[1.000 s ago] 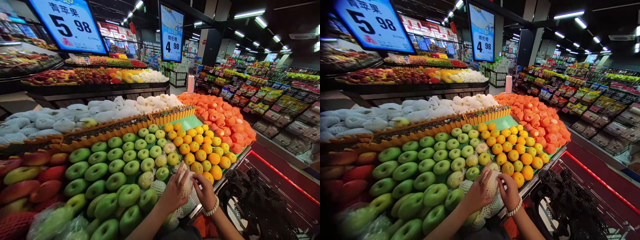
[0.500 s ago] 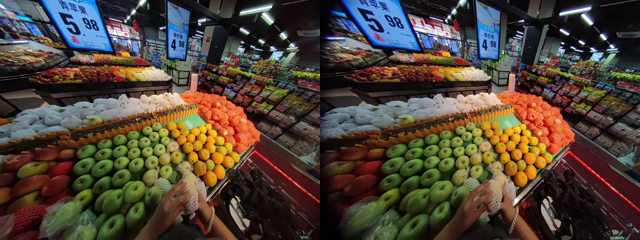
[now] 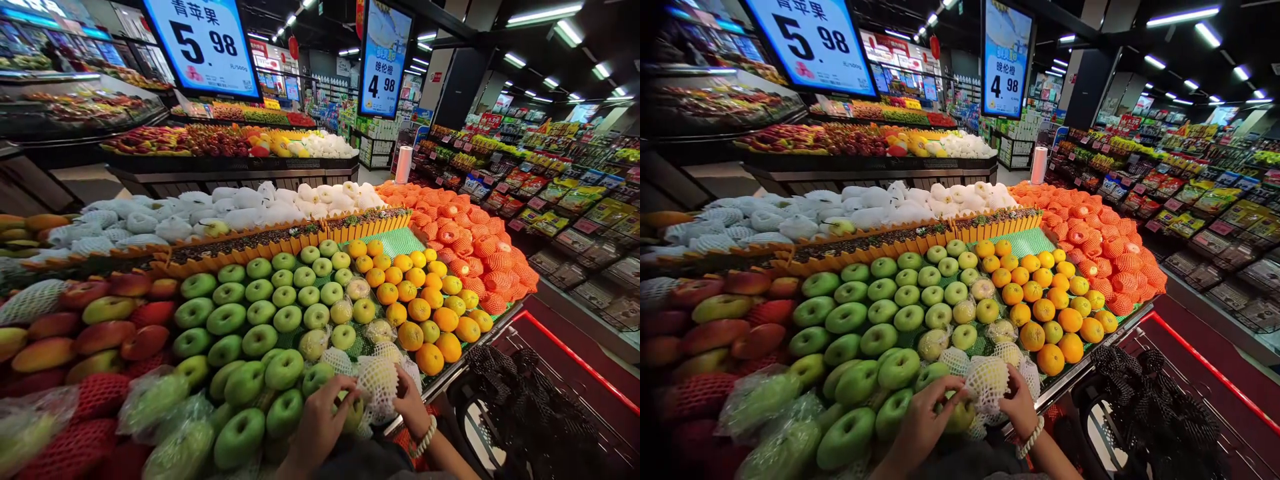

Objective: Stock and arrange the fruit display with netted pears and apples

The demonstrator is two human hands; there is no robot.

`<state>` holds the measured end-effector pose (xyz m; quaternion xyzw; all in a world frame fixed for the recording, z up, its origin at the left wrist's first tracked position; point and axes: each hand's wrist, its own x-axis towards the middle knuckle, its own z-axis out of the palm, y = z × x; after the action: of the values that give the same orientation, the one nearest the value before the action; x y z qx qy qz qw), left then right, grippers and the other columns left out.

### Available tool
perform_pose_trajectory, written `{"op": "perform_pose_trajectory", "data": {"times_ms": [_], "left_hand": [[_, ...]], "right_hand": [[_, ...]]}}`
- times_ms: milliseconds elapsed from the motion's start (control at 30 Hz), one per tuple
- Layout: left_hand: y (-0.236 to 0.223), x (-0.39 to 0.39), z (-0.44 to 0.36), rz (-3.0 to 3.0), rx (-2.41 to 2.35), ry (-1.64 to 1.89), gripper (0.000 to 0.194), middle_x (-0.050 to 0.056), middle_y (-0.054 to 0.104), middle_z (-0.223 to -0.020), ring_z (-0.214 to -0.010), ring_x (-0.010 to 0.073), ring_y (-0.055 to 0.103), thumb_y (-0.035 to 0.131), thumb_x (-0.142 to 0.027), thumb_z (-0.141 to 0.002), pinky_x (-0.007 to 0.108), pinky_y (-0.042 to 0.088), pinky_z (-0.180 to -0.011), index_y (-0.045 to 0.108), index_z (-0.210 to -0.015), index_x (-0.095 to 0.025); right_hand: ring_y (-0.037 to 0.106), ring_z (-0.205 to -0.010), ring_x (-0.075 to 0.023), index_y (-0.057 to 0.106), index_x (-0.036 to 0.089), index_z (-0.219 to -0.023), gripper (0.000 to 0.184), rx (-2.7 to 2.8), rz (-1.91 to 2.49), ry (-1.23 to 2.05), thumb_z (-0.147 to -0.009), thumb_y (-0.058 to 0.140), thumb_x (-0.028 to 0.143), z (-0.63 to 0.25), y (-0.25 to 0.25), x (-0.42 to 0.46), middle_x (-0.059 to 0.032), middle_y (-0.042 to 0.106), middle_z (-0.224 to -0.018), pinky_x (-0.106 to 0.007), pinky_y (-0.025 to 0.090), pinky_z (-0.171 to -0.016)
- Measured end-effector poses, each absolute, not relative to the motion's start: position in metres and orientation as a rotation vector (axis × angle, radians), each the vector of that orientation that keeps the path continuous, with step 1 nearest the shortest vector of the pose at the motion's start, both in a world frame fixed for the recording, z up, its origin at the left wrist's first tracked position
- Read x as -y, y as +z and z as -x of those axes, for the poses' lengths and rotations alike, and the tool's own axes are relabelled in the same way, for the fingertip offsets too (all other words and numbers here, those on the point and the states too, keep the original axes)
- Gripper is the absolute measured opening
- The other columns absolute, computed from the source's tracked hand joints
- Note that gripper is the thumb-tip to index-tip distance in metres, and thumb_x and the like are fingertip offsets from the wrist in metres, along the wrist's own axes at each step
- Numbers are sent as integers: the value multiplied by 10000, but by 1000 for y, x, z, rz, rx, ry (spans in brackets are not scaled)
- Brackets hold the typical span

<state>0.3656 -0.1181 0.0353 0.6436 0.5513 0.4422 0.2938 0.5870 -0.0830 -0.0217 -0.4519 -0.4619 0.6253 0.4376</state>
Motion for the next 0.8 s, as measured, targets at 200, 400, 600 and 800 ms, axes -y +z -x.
{"op": "perform_pose_trajectory", "data": {"times_ms": [200, 400, 600, 800], "left_hand": [[38, 115, -298, -1567, -1853, 1449, 455, 36, 805, -804, -660, 195, 757, 586, -640, -961, 275, 635, -606, 743, -865, -223], [30, 129, -262, -1501, -2000, 1476, 474, 36, 816, -831, -683, 206, 778, 612, -690, -918, 276, 655, -634, 729, -874, -233], [27, 137, -261, -1401, -2048, 1555, 440, 39, 804, -818, -703, 205, 780, 627, -651, -924, 263, 643, -612, 712, -880, -222], [33, 142, -244, -1431, -2205, 1519, 446, 33, 805, -835, -650, 187, 746, 595, -657, -933, 259, 607, -579, 734, -872, -238]], "right_hand": [[691, -854, -255, 717, 244, -1056, 515, 1113, 1163, 1532, -671, 890, 538, -580, -2, 56, -42, 757, -922, -394, 599, -771], [589, -630, -112, 684, 209, -871, 452, 1170, 1176, 1936, -583, 966, 413, -553, 18, 5, 51, 657, -687, -210, 503, -591], [713, -740, -185, 692, 238, -1092, 513, 738, 851, 2500, -757, 798, 611, -523, 2, 8, -13, 744, -885, -238, 540, -543], [739, -741, -152, 675, 245, -1136, 618, 781, 850, 2373, -630, 955, 463, -522, 0, 6, 6, 775, -956, -180, 522, -558]]}}
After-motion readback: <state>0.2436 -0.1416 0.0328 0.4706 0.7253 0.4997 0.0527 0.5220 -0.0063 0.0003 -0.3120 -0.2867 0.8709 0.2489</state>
